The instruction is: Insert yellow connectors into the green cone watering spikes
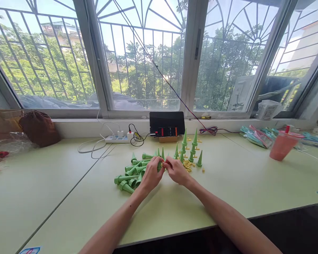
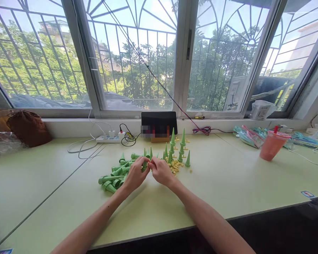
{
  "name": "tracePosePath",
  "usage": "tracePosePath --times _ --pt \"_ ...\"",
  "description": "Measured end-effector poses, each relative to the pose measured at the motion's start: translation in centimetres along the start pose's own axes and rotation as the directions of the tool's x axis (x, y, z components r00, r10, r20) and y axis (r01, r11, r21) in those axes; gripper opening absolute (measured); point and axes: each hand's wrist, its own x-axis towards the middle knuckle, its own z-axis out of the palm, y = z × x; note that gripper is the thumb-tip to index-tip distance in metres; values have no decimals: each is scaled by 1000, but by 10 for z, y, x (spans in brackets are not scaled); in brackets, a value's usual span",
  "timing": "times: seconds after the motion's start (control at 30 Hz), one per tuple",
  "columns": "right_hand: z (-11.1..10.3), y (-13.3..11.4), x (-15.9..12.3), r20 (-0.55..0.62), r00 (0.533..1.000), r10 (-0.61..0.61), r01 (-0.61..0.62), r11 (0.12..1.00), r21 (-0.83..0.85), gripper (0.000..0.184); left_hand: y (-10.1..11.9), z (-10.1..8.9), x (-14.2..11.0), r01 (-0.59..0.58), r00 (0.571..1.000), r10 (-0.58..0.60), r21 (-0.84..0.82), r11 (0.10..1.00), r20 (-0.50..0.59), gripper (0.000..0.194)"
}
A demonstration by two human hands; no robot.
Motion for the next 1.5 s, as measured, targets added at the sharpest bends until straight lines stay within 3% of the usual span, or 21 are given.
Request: tracePosePath --times 0.87,1.5 --pt "-2 -2 0 6 1000 26 -26 997 -67 24 0 0 -1 -8 1000 8 2 1000 1 11" --pt "0 -1 1 -33 998 51 -51 999 1 31 1 -2 0 -6 1000 6 10 1000 -1 9"
